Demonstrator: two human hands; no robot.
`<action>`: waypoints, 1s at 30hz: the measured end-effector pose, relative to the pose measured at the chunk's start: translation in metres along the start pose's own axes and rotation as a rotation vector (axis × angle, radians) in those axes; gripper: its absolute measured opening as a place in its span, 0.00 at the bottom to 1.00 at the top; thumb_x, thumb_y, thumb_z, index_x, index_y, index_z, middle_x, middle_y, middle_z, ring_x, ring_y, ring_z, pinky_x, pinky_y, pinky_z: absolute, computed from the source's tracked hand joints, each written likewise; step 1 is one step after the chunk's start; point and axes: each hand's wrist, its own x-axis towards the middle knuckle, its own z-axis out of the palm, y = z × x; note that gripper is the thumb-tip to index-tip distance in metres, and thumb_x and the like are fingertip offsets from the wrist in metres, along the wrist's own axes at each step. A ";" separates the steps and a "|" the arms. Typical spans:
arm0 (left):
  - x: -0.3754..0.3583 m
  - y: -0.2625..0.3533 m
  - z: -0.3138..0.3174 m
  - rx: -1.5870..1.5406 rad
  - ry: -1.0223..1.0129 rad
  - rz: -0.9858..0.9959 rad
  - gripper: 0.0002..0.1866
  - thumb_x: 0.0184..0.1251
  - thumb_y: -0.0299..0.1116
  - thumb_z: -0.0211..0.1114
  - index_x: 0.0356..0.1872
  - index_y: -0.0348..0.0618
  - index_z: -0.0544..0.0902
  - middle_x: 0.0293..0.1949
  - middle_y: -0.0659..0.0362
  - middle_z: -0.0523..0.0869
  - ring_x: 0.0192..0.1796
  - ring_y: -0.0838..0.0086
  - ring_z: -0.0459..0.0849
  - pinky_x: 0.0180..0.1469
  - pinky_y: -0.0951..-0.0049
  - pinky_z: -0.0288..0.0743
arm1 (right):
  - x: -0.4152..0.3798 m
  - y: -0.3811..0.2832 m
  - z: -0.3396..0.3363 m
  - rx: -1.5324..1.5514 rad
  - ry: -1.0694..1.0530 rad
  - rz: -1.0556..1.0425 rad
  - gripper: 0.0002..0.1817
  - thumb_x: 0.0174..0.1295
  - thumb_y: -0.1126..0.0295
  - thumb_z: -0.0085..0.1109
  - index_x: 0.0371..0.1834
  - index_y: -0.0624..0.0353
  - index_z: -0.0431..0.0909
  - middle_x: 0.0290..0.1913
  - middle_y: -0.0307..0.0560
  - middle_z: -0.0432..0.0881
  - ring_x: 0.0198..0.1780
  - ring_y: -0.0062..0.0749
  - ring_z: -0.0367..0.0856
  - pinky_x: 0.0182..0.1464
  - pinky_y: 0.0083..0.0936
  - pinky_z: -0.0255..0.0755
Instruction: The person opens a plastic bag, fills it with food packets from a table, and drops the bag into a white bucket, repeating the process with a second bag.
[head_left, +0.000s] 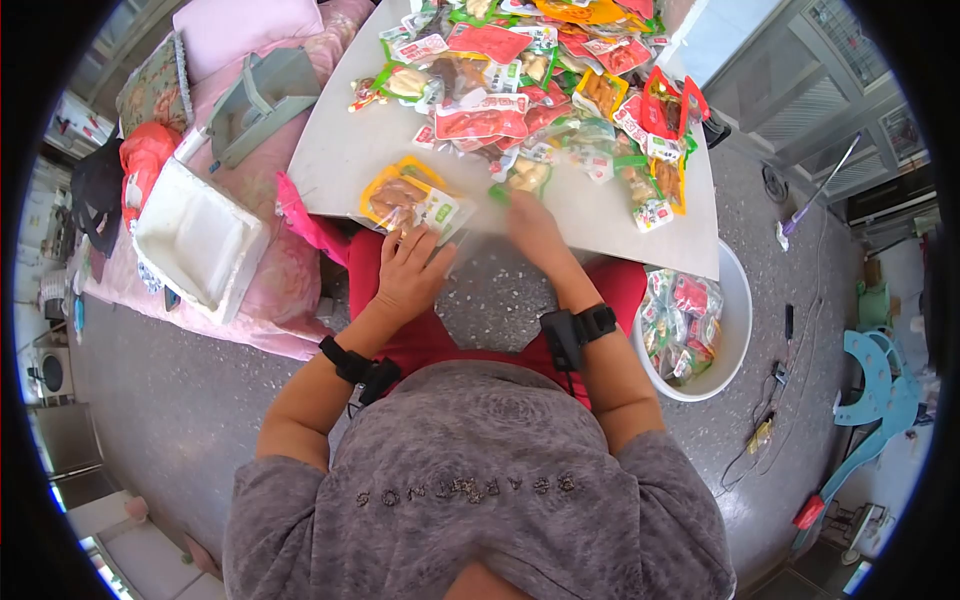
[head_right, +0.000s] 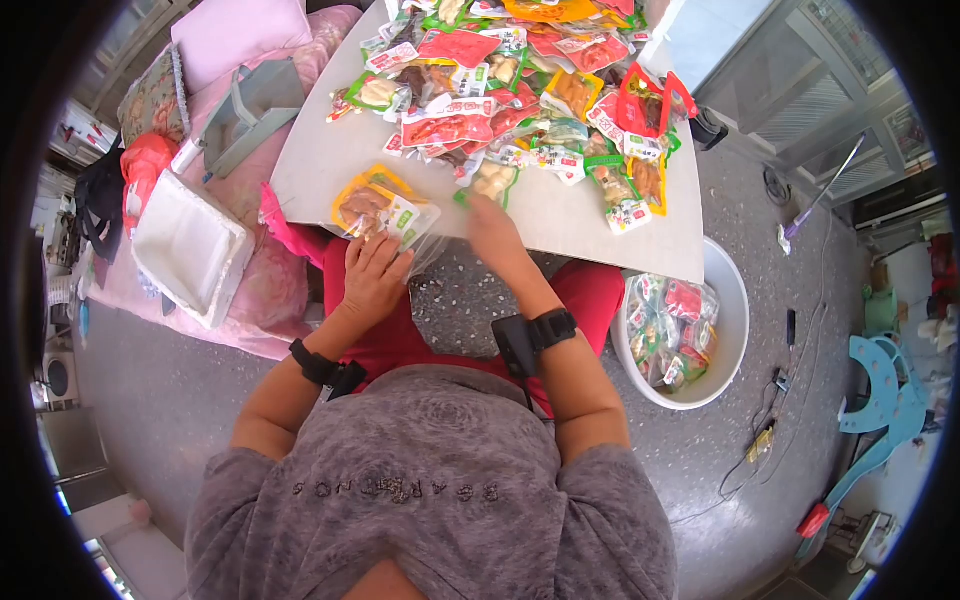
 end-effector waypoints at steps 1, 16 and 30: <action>0.000 -0.002 0.000 -0.015 0.007 0.008 0.17 0.34 0.30 0.62 0.33 0.46 0.73 0.40 0.57 0.71 0.47 0.64 0.68 0.49 0.60 0.57 | -0.001 0.007 0.007 -0.041 0.022 -0.082 0.16 0.47 0.78 0.40 0.43 0.63 0.66 0.39 0.56 0.71 0.43 0.47 0.68 0.45 0.32 0.62; 0.071 -0.060 -0.070 -0.916 0.131 -0.508 0.07 0.59 0.27 0.49 0.34 0.35 0.72 0.34 0.59 0.76 0.38 0.80 0.72 0.41 0.81 0.66 | 0.041 -0.055 -0.028 0.205 0.034 -0.271 0.08 0.50 0.72 0.49 0.32 0.63 0.71 0.34 0.49 0.74 0.39 0.40 0.71 0.42 0.26 0.64; 0.106 -0.046 -0.064 -1.723 0.156 -0.727 0.06 0.60 0.29 0.46 0.31 0.37 0.70 0.31 0.57 0.77 0.34 0.73 0.77 0.39 0.74 0.71 | 0.020 -0.090 -0.067 0.504 0.105 -0.066 0.06 0.53 0.72 0.49 0.29 0.64 0.72 0.28 0.40 0.74 0.32 0.20 0.71 0.36 0.17 0.65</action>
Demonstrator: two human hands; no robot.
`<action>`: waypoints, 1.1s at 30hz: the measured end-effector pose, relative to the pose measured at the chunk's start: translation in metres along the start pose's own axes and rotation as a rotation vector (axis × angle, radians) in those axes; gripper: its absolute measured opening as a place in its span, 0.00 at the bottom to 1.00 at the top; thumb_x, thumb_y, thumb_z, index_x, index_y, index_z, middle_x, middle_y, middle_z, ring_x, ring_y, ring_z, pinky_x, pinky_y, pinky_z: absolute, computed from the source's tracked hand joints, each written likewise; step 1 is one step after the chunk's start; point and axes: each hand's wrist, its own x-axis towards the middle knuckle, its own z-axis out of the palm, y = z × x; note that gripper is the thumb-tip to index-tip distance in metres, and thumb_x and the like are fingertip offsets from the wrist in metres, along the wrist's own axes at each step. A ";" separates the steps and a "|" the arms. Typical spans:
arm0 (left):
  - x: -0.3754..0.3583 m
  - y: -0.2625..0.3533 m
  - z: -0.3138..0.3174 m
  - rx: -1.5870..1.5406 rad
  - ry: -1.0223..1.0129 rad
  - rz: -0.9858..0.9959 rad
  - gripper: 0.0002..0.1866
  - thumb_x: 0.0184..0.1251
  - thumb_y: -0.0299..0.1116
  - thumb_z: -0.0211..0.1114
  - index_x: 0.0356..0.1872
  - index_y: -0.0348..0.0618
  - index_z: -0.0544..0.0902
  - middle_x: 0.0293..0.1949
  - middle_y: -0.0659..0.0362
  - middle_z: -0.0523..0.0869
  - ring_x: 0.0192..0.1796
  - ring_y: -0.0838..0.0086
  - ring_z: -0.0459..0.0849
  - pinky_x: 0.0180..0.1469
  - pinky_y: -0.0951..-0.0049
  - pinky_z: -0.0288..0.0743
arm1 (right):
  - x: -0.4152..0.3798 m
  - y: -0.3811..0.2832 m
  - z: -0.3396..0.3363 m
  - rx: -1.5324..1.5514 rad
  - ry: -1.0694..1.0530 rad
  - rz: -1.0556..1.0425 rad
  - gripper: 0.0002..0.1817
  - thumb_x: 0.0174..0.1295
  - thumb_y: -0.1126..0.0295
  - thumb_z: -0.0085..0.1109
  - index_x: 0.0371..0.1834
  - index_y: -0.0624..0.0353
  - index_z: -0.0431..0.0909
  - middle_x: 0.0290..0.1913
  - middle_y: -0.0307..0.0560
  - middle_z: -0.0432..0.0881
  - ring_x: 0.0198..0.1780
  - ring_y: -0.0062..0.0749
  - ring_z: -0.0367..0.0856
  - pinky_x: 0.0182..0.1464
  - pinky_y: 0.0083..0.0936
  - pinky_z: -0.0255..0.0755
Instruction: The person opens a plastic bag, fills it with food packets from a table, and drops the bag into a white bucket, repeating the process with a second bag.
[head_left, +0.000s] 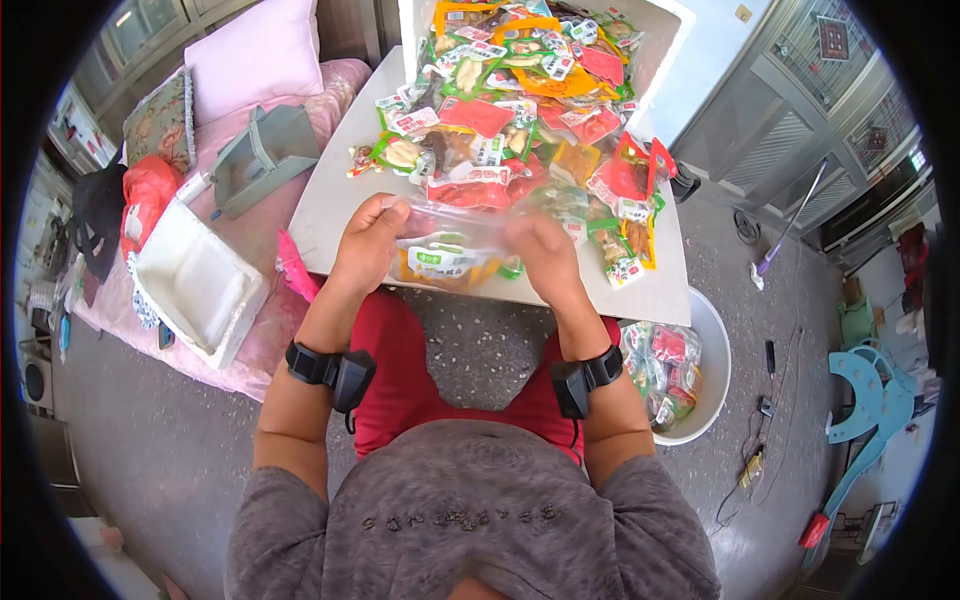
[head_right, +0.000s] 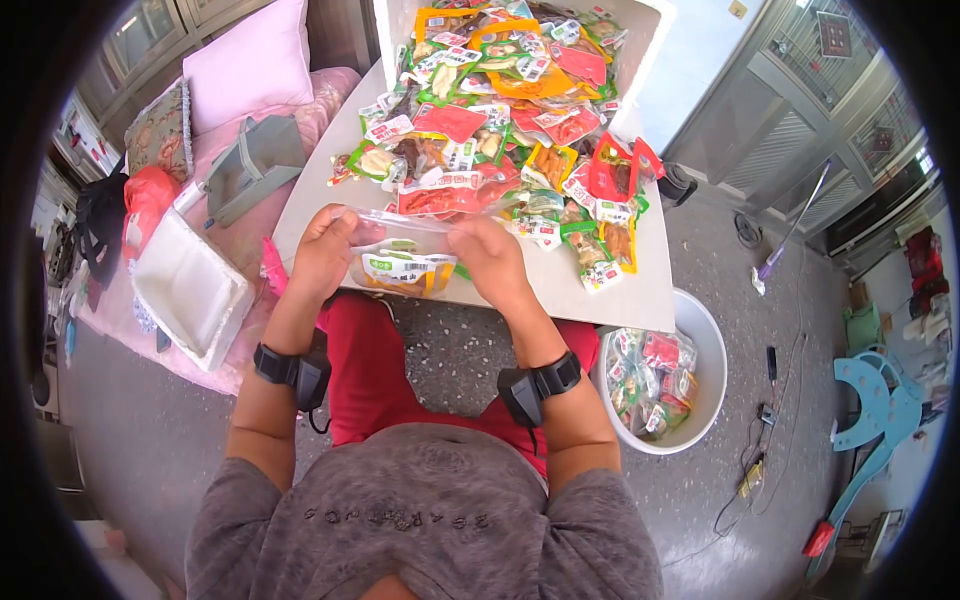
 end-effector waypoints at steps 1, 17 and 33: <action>-0.001 -0.002 0.003 0.007 0.001 0.007 0.06 0.60 0.29 0.46 0.31 0.37 0.70 0.31 0.57 0.76 0.34 0.73 0.77 0.38 0.74 0.71 | -0.003 0.001 -0.001 0.012 0.008 -0.002 0.06 0.53 0.72 0.48 0.29 0.64 0.72 0.28 0.40 0.74 0.32 0.20 0.71 0.36 0.17 0.65; -0.043 -0.021 0.046 0.366 -0.189 0.137 0.08 0.59 0.27 0.45 0.30 0.34 0.71 0.31 0.55 0.75 0.31 0.77 0.73 0.37 0.78 0.67 | -0.068 -0.029 -0.043 -0.187 -0.157 -0.100 0.05 0.49 0.72 0.49 0.25 0.63 0.71 0.22 0.45 0.73 0.26 0.29 0.72 0.29 0.23 0.64; -0.038 -0.077 0.094 0.336 -0.613 -0.097 0.08 0.59 0.30 0.48 0.32 0.35 0.71 0.36 0.53 0.75 0.38 0.73 0.73 0.42 0.76 0.65 | -0.182 -0.045 -0.152 -0.546 -0.094 0.137 0.06 0.48 0.70 0.48 0.22 0.63 0.69 0.23 0.52 0.70 0.27 0.43 0.70 0.29 0.31 0.63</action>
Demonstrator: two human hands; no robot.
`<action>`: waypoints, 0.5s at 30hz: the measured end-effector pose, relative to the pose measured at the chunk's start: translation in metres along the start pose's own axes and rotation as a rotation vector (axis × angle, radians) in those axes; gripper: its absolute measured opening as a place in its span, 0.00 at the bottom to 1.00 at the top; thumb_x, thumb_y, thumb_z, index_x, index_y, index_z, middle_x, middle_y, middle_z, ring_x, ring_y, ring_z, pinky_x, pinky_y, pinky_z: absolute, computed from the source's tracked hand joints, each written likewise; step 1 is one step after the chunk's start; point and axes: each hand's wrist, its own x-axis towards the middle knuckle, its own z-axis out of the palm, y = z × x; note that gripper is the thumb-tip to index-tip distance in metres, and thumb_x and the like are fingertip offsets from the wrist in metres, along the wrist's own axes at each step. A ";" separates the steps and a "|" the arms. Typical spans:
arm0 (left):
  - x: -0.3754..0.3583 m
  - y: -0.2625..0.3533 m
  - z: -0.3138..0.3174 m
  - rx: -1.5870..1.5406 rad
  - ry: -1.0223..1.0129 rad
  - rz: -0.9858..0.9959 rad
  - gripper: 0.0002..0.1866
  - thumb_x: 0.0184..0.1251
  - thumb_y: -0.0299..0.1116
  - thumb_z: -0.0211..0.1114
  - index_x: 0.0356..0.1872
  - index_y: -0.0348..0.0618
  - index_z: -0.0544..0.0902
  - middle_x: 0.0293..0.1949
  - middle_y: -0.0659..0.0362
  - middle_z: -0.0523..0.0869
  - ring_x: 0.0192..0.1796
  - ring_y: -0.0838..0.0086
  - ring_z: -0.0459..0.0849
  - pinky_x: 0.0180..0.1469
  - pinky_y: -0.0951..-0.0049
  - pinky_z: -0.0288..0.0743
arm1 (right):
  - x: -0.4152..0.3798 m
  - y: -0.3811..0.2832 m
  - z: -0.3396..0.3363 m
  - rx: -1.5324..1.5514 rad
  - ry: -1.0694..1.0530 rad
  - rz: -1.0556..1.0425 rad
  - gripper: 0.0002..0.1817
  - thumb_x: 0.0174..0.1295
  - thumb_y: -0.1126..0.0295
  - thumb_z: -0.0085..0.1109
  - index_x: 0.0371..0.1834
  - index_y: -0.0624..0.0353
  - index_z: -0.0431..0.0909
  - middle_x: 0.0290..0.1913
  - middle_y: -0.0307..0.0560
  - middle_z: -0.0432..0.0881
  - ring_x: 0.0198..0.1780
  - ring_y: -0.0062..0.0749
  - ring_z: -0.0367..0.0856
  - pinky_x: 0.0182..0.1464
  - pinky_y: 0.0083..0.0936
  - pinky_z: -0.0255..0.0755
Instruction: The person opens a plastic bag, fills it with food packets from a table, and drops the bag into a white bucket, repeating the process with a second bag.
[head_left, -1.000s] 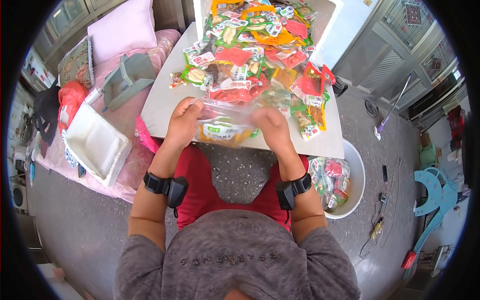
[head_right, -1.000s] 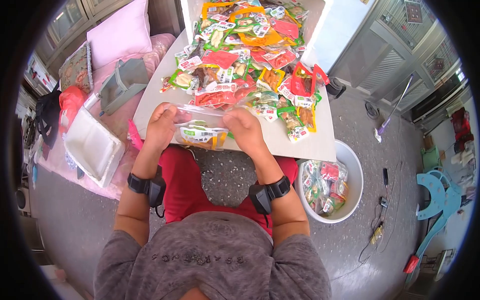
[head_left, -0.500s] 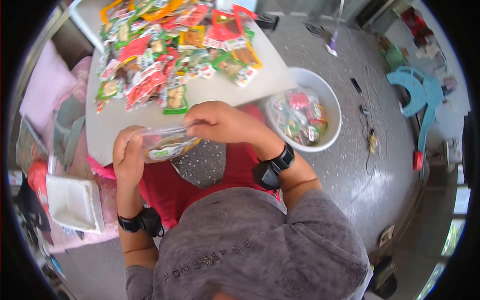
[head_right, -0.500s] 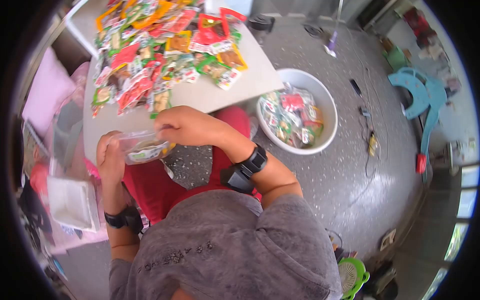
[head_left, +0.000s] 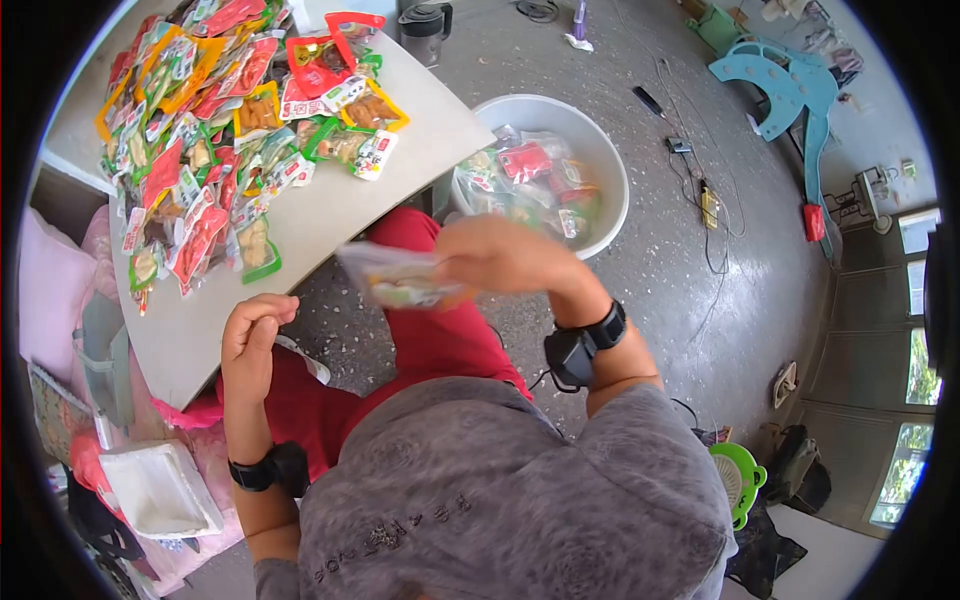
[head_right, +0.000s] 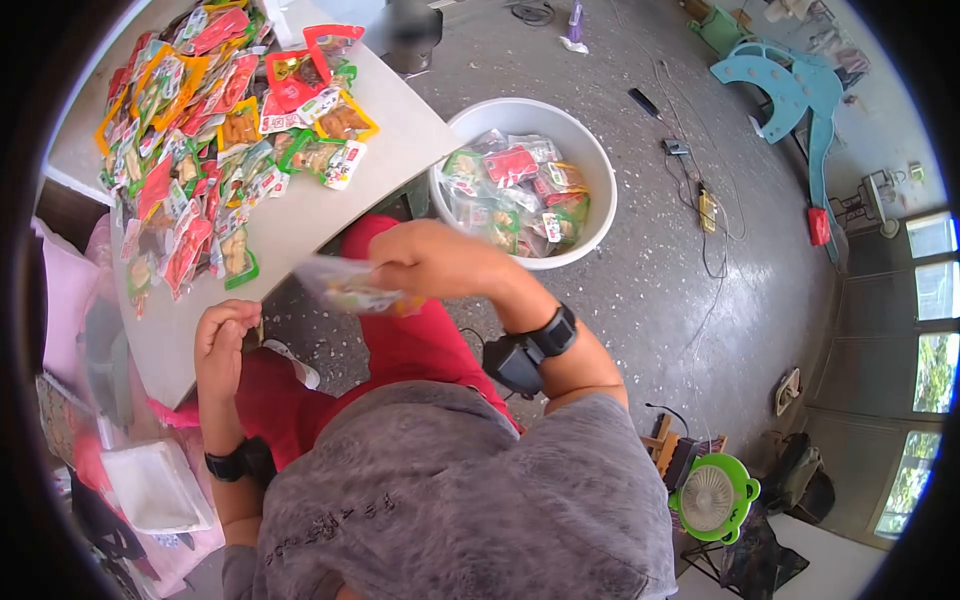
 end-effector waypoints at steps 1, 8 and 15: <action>-0.002 -0.008 -0.003 -0.030 0.016 -0.048 0.08 0.59 0.30 0.48 0.33 0.35 0.71 0.36 0.53 0.75 0.37 0.73 0.73 0.42 0.77 0.65 | -0.013 0.012 -0.011 -0.012 0.059 0.063 0.06 0.48 0.71 0.49 0.22 0.62 0.69 0.22 0.50 0.70 0.27 0.39 0.70 0.29 0.29 0.63; -0.017 -0.057 -0.026 -0.047 0.140 -0.345 0.07 0.59 0.29 0.47 0.34 0.37 0.71 0.34 0.57 0.76 0.36 0.78 0.72 0.41 0.79 0.66 | -0.083 0.123 -0.075 0.112 0.413 0.613 0.06 0.48 0.71 0.50 0.26 0.62 0.73 0.23 0.40 0.73 0.27 0.22 0.70 0.30 0.20 0.65; -0.033 -0.075 -0.038 0.022 0.223 -0.576 0.07 0.60 0.30 0.47 0.33 0.39 0.70 0.32 0.60 0.74 0.36 0.79 0.73 0.41 0.79 0.67 | -0.140 0.273 -0.114 -0.744 0.433 0.958 0.10 0.51 0.64 0.45 0.30 0.58 0.71 0.31 0.51 0.76 0.34 0.44 0.74 0.36 0.33 0.67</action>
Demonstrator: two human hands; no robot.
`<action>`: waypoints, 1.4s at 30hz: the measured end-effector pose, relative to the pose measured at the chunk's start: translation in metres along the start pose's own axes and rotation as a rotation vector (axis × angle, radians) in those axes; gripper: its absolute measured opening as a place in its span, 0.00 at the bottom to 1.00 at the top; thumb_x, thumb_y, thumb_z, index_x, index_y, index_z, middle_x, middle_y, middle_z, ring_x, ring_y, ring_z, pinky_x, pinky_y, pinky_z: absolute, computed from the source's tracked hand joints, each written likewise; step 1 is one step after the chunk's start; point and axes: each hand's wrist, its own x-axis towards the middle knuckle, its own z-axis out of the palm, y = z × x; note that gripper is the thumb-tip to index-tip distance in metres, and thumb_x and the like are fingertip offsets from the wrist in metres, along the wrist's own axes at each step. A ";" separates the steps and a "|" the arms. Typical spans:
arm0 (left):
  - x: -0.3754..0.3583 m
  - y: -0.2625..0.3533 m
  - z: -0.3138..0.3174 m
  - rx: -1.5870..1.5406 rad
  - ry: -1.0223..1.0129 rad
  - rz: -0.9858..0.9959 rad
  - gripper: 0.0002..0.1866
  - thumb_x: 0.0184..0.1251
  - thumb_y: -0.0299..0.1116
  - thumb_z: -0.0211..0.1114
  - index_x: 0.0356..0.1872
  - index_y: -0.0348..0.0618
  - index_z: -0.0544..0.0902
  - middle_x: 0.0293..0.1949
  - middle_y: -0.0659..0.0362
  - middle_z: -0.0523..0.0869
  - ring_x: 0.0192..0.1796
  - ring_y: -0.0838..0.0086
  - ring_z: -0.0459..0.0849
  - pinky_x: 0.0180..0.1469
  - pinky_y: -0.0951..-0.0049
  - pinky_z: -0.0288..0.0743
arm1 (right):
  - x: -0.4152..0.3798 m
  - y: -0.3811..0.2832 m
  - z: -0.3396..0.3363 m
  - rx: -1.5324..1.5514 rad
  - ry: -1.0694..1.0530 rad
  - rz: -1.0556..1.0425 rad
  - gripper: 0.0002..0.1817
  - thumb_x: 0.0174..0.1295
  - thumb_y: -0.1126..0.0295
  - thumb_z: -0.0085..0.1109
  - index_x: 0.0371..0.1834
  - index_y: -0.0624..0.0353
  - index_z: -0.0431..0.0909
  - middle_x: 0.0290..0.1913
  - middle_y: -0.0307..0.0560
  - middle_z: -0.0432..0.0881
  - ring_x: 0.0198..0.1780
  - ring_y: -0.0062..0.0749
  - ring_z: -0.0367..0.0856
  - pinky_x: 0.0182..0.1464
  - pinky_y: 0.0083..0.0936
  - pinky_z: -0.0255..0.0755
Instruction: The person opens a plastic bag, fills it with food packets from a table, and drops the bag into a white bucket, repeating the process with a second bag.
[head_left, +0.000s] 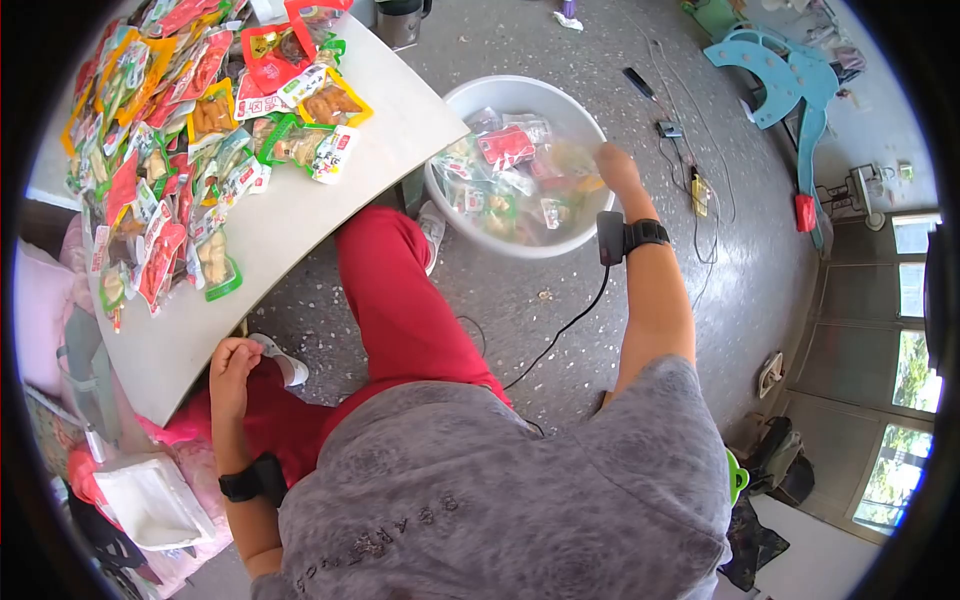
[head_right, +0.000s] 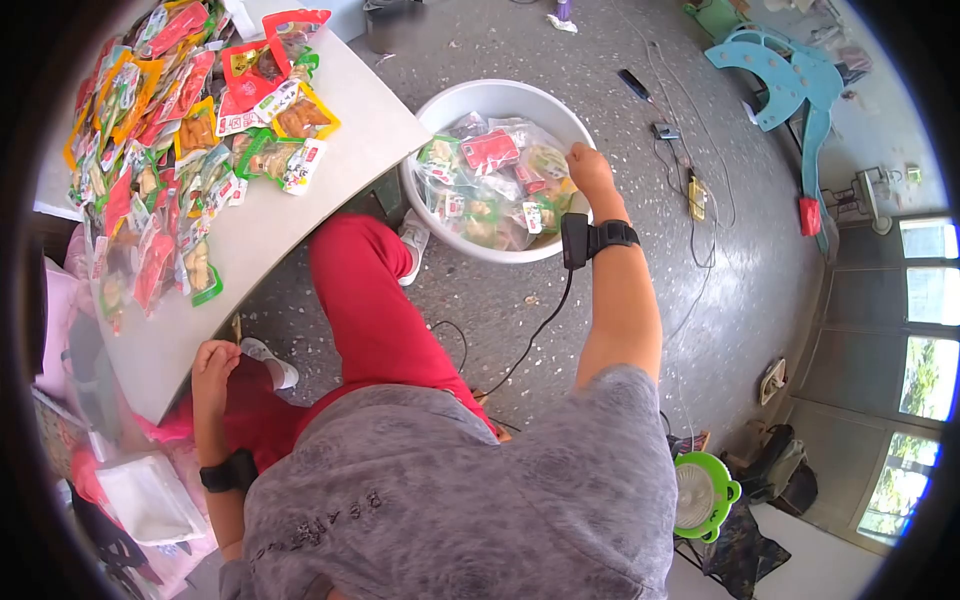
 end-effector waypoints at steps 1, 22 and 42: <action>-0.001 -0.002 -0.002 0.009 0.016 -0.018 0.06 0.60 0.31 0.47 0.33 0.40 0.70 0.32 0.60 0.74 0.36 0.79 0.73 0.40 0.79 0.67 | 0.004 0.008 0.005 -0.043 0.003 0.023 0.10 0.51 0.64 0.44 0.31 0.57 0.71 0.32 0.52 0.76 0.36 0.46 0.73 0.37 0.34 0.67; 0.019 -0.002 0.007 0.104 0.017 -0.083 0.08 0.54 0.34 0.53 0.29 0.40 0.73 0.29 0.61 0.75 0.33 0.80 0.73 0.35 0.82 0.66 | -0.074 -0.069 0.139 0.551 -0.243 -0.111 0.09 0.48 0.68 0.51 0.28 0.63 0.73 0.26 0.47 0.75 0.31 0.29 0.73 0.34 0.23 0.66; 0.072 0.016 -0.239 0.871 1.053 0.170 0.22 0.43 0.29 0.56 0.45 0.40 0.69 0.39 0.48 0.73 0.43 0.56 0.72 0.45 0.67 0.66 | -0.143 -0.318 0.051 0.534 0.202 -0.894 0.11 0.40 0.75 0.52 0.31 0.59 0.70 0.35 0.46 0.74 0.45 0.40 0.69 0.46 0.32 0.57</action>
